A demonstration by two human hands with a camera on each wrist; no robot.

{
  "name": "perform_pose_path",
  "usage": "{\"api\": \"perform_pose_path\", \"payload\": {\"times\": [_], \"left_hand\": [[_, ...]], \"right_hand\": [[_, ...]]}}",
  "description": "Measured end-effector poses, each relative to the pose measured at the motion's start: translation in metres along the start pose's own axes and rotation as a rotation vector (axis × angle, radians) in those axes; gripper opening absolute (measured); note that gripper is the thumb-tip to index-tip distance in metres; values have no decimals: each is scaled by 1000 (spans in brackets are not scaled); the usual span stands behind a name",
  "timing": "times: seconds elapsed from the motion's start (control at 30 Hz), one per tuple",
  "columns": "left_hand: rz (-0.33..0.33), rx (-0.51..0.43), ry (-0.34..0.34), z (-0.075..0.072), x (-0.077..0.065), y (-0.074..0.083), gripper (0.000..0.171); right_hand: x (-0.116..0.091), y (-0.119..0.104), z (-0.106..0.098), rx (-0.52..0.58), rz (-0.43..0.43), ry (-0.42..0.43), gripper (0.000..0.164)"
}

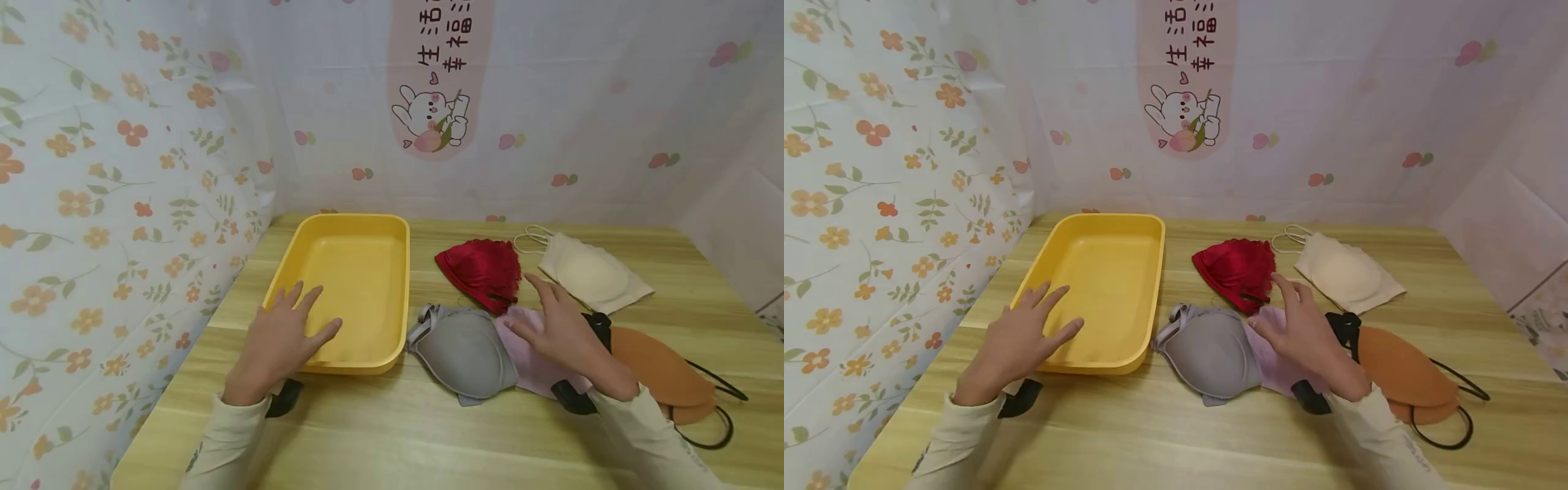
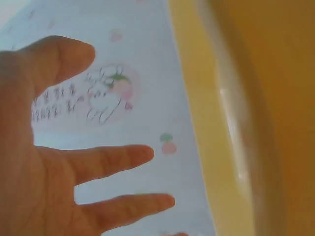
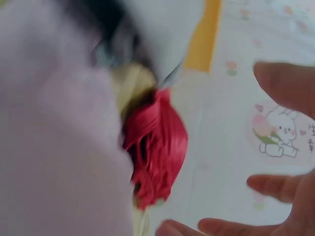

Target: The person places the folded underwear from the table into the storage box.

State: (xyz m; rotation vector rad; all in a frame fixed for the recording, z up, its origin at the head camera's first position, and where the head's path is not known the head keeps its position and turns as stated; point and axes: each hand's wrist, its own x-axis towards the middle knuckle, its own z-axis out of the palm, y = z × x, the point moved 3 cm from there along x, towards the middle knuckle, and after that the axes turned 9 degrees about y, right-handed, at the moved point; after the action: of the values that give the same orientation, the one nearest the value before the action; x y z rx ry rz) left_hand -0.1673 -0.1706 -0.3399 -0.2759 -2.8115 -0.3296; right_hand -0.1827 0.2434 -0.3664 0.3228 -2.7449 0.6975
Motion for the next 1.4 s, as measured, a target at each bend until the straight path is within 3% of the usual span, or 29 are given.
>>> {"api": "perform_pose_path", "payload": {"times": [0.2, 0.4, 0.57, 0.77, 0.9, 1.0, 1.17, 1.4], "left_hand": [[-85, -182, 42, -21, -12, -27, 60], [-159, -258, 25, -27, -24, -49, 68], [-225, -298, -52, -21, -33, -63, 82], [-284, -412, -182, -11, -42, -73, 100], [-272, -533, -176, -6, -44, -81, 99], [-242, -575, -154, -1, -44, -85, 98], [-201, -559, -127, 7, -44, -88, 103], [-222, -613, -113, 12, -44, -91, 108]], "right_hand": [[4, -6, -1, 224, 110, -109, 83], [4, -8, 12, 343, 129, -180, 76], [3, -14, 24, 358, 147, -215, 78], [1, -25, 35, 276, 153, -251, 82], [1, -29, 40, 232, 143, -253, 83], [2, -28, 43, 225, 133, -252, 82], [5, -27, 47, 271, 151, -262, 79], [7, -27, 50, 389, 202, -254, 80]]}}
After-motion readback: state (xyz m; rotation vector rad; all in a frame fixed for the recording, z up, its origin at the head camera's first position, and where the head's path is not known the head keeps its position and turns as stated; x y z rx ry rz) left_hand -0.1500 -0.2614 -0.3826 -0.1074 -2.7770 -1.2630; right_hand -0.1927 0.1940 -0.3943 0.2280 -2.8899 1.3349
